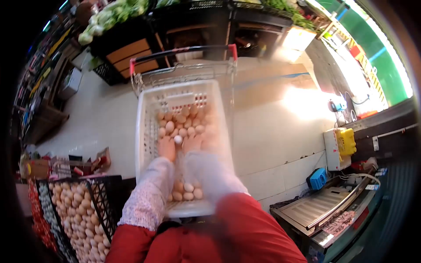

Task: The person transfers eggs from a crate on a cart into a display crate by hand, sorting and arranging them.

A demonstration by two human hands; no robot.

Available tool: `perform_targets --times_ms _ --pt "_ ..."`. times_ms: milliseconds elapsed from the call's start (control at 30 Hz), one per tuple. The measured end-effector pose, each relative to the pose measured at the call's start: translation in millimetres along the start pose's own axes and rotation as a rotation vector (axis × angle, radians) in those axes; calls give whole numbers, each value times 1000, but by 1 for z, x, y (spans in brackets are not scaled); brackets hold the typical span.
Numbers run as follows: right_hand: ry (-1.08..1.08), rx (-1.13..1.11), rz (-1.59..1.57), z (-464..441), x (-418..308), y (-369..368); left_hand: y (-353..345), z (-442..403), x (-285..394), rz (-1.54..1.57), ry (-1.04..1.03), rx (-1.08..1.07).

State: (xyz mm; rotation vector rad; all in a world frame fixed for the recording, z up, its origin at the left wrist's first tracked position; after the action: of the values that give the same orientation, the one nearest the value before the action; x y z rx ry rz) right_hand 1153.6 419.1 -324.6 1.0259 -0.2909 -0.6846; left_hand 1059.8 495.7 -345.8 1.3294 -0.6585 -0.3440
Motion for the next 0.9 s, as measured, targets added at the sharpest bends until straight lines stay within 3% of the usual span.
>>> perform_targets --times_ms 67,167,233,400,533,633,700,900 --pt "24 50 -1 4 0 4 -21 -1 -8 -373 -106 38" --pt "2 85 38 18 0 27 -9 -4 4 -442 -11 -66" --pt "96 -33 72 5 2 17 -5 -5 9 -435 13 -71" --pt "55 26 -91 12 6 13 -20 -6 4 -381 124 -95" --pt "34 6 -219 15 5 11 -18 -9 -2 -380 83 -88" --pt "74 63 -241 9 8 -6 9 -9 7 -356 117 -269" --pt "49 46 -248 9 10 -10 25 -8 10 -388 -14 -446" --pt "11 22 -270 9 9 -13 27 -9 4 -219 29 -488"
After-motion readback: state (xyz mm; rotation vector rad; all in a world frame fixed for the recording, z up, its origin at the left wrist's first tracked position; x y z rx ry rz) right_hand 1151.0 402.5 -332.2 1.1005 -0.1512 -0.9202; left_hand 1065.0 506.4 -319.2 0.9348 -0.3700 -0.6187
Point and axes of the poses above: each hand's wrist, its own z-axis away from the middle knuckle, its own y-axis out of the back of the hand, x = y × z, the point moved 1 cm from there along -z, towards the middle knuckle, and after that the axes turned 5 degrees about -x, right-handed, at the moved point
